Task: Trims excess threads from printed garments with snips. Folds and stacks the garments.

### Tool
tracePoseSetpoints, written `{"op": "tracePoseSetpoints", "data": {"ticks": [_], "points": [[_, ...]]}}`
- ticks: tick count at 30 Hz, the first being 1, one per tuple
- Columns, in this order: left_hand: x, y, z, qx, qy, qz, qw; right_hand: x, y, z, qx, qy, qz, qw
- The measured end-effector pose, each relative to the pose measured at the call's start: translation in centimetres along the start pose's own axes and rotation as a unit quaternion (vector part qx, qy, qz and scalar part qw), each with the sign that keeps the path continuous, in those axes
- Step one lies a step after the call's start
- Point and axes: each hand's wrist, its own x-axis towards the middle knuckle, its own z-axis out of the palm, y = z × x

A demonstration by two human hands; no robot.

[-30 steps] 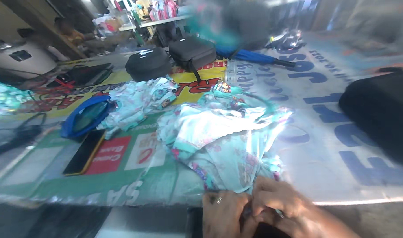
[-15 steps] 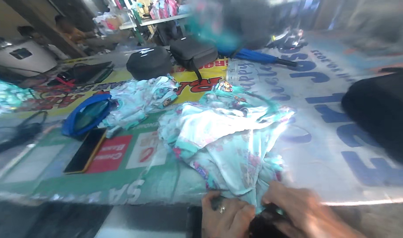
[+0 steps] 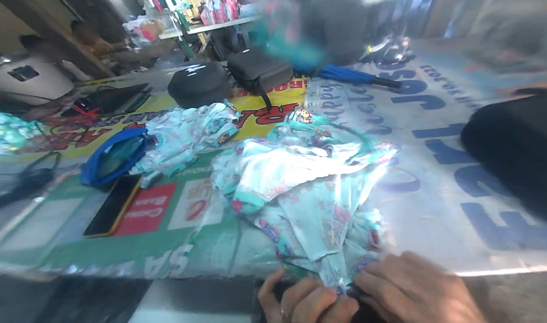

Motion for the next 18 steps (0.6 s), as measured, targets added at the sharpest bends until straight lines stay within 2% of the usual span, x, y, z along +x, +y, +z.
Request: {"op": "tracePoseSetpoints", "data": {"ticks": [7,18], "points": [[0.4,0.5,0.3,0.004,0.004,0.011,1.0,0.2,0.3,1.0,0.029,0.04,-0.014,0.999],[0.2,0.3,0.4,-0.023,-0.004,0.015,1.0,-0.1,1.0,2.1,0.08,0.059,-0.03,0.995]]}}
